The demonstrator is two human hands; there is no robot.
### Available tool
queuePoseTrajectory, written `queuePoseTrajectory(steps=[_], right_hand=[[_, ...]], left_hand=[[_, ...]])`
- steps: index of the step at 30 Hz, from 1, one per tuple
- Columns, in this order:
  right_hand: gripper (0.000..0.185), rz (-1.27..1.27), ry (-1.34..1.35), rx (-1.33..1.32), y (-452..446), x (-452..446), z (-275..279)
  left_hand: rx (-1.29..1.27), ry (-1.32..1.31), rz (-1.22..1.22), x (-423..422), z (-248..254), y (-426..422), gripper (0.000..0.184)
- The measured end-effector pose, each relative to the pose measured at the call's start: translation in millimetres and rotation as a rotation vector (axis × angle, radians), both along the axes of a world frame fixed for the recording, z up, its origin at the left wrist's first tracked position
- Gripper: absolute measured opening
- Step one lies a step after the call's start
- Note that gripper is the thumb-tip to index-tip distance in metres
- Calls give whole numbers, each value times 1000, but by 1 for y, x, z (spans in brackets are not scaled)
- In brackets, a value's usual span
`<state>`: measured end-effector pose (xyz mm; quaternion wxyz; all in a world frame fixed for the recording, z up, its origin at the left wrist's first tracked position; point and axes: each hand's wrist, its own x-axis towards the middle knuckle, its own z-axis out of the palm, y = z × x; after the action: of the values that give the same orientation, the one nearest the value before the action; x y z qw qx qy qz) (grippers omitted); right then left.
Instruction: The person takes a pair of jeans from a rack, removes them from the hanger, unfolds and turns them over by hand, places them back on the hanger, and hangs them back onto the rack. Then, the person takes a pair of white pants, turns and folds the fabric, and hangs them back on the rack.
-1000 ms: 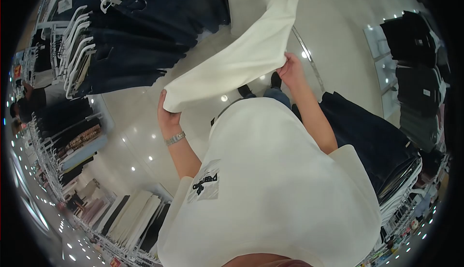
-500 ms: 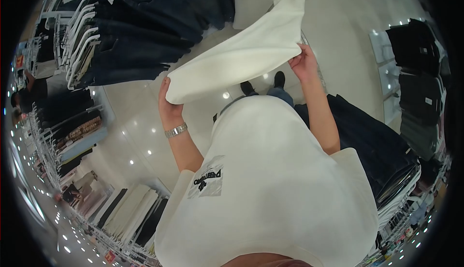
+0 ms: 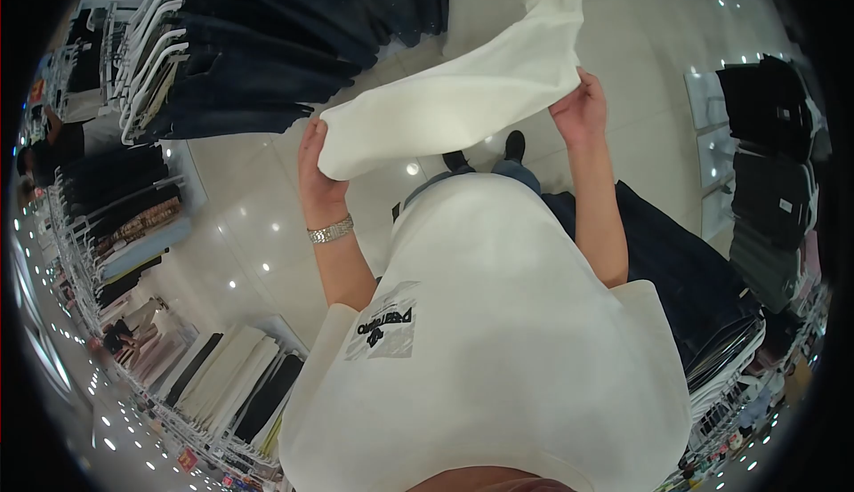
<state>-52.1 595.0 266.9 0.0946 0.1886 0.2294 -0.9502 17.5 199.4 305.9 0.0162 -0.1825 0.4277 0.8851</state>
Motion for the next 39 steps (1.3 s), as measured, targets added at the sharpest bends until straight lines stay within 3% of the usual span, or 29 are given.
queuePoseTrajectory(steps=[5,8,11,14,17,20,29,37,39], right_hand=[[38,205,69,-124,-27,-9,-29],[46,349,-1,63,-37,-8,-44],[52,433,-99,619,-57,6,-5],[55,278,236,1150,-73,20,-6],[53,449,440,876,-86,37,38],[50,507,696,1164,-99,50,81],[22,471,624,1275,-95,50,83],[23,496,525,1038,-93,47,61],[24,485,526,1086,-93,47,56]], left_hand=[[25,64,-53,-13,20,50,26],[5,59,-100,-21,34,76,31],[-46,28,-136,-25,44,87,36],[-73,53,-227,-27,45,90,38],[-101,77,-270,-28,45,100,39],[-195,80,-304,-30,42,110,38],[-289,104,-292,-28,43,118,34],[-382,128,-399,-21,36,119,33],[-669,171,-336,-17,28,129,34]])
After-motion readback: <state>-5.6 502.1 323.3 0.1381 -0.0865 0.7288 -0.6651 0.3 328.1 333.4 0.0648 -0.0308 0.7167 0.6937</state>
